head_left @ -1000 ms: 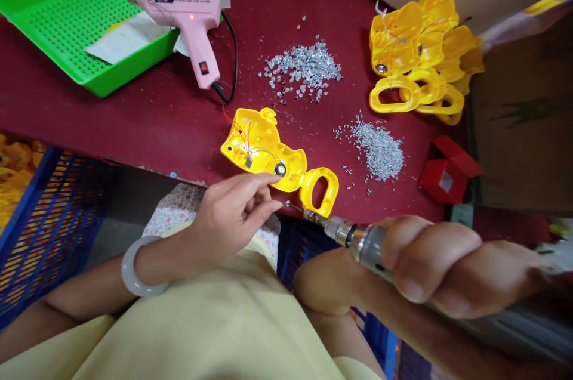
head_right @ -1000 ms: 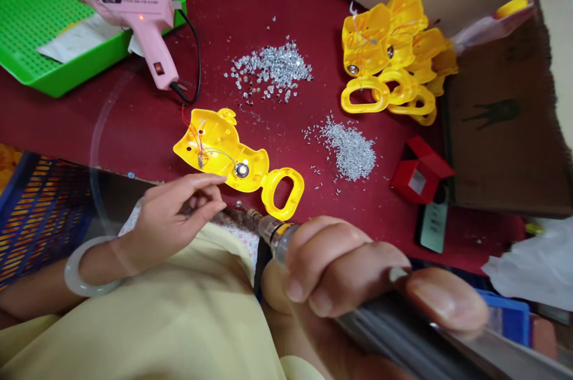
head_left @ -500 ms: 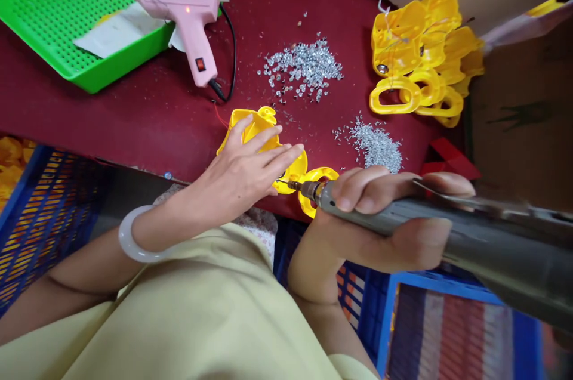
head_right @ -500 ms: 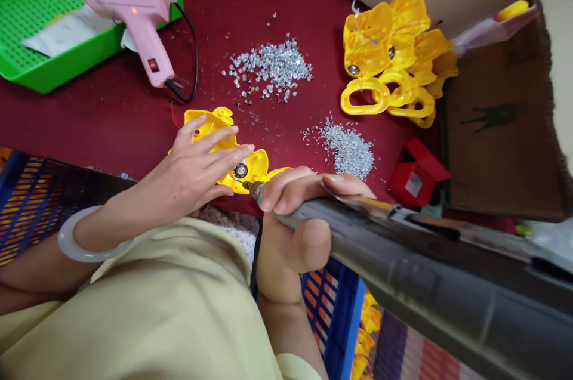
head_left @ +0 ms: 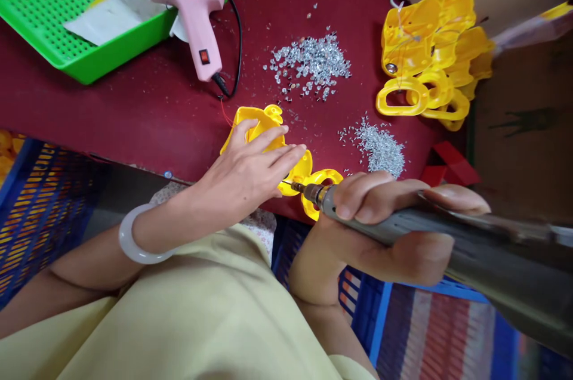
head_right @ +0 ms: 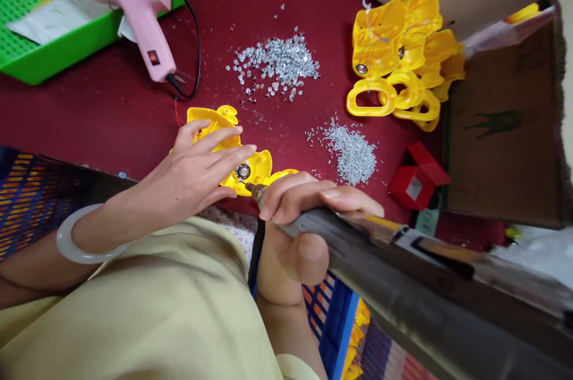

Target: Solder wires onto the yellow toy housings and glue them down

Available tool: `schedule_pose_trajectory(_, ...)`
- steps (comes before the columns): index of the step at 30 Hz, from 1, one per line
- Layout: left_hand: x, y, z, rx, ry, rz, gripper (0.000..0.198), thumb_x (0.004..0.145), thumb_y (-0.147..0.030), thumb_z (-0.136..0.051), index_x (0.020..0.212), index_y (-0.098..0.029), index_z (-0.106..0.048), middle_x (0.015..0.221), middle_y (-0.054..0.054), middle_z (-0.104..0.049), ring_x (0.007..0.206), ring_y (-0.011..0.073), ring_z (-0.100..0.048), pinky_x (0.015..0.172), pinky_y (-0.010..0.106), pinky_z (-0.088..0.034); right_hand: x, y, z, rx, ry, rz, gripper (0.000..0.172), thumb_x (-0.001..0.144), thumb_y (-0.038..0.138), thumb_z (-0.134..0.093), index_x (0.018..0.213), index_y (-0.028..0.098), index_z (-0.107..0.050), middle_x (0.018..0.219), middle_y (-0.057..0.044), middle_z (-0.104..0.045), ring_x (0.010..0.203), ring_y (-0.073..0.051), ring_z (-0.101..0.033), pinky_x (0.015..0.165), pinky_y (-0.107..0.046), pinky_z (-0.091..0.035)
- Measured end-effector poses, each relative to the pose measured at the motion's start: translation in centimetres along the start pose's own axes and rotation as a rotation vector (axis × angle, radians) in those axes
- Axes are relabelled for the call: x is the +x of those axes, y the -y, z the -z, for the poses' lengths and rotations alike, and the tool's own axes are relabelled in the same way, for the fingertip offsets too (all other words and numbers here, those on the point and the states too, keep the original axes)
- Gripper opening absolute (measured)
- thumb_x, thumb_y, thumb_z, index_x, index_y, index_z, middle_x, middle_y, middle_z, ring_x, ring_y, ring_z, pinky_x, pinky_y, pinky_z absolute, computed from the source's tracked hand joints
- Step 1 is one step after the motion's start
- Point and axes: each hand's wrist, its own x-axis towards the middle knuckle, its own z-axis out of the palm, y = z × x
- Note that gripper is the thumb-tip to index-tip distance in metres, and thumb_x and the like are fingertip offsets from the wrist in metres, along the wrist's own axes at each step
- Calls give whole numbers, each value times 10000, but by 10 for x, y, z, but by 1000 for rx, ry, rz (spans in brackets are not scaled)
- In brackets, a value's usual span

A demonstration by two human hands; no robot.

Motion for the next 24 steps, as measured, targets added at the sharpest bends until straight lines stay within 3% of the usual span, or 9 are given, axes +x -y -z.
schedule_pose_trajectory(3,-1,-2,-2,-7,-20,17,410,926,-93,-495,1332,-135,-461,1331,93,-602,1337,293,-457,1101,544,-320,2,8,-5,-70,49,-70,30,901,317,-569,898,292,-587,558,78,-381,416,-102,-397,399,-251,-343)
schedule_pose_trajectory(6,-2,-3,-3,-57,-43,33,397,926,-94,-506,1319,-136,-474,1305,104,-617,1344,295,-454,1103,549,-313,3,6,-5,-37,100,-98,73,872,339,-625,899,281,-590,568,72,-417,427,-110,-422,398,-269,-362)
schedule_pose_trajectory(11,-2,0,-1,-86,-20,8,403,930,-144,-541,1327,-133,-472,1304,116,-617,1366,293,-424,1119,542,-281,5,-9,-2,43,181,28,161,868,435,-611,955,300,-616,519,85,-439,375,-102,-415,352,-257,-356)
schedule_pose_trajectory(15,0,7,2,-55,-10,-62,422,897,-226,-628,1299,-166,-515,1301,104,-623,1319,305,-470,1100,550,-314,6,-3,7,57,163,50,152,884,343,-596,1009,266,-636,542,71,-457,397,-96,-438,367,-245,-374)
schedule_pose_trajectory(18,0,11,3,11,9,-157,258,913,-228,-603,1170,-213,-608,1313,70,-617,1326,308,-463,1099,583,-313,9,10,31,-45,91,101,191,884,327,-568,1026,274,-683,558,52,-438,414,-107,-426,373,-267,-373)
schedule_pose_trajectory(20,-3,11,3,77,3,-213,132,937,-205,-553,1006,-214,-665,1344,52,-592,1366,303,-419,1112,589,-304,10,13,54,-145,-63,209,229,859,383,-577,1010,282,-717,554,47,-390,402,-99,-370,354,-264,-316)
schedule_pose_trajectory(22,-7,11,3,143,-34,-249,165,950,-178,-513,912,-201,-673,1347,48,-581,1393,287,-381,1130,571,-295,8,14,81,-268,-222,319,248,834,417,-560,958,301,-740,539,46,-336,381,-85,-283,342,-260,-235)
schedule_pose_trajectory(24,-13,12,4,189,-98,-267,174,950,-164,-503,903,-197,-667,1322,49,-586,1385,267,-381,1135,536,-301,1,13,109,-470,-309,299,279,828,470,-505,981,366,-714,551,39,-299,400,-98,-246,367,-278,-216)
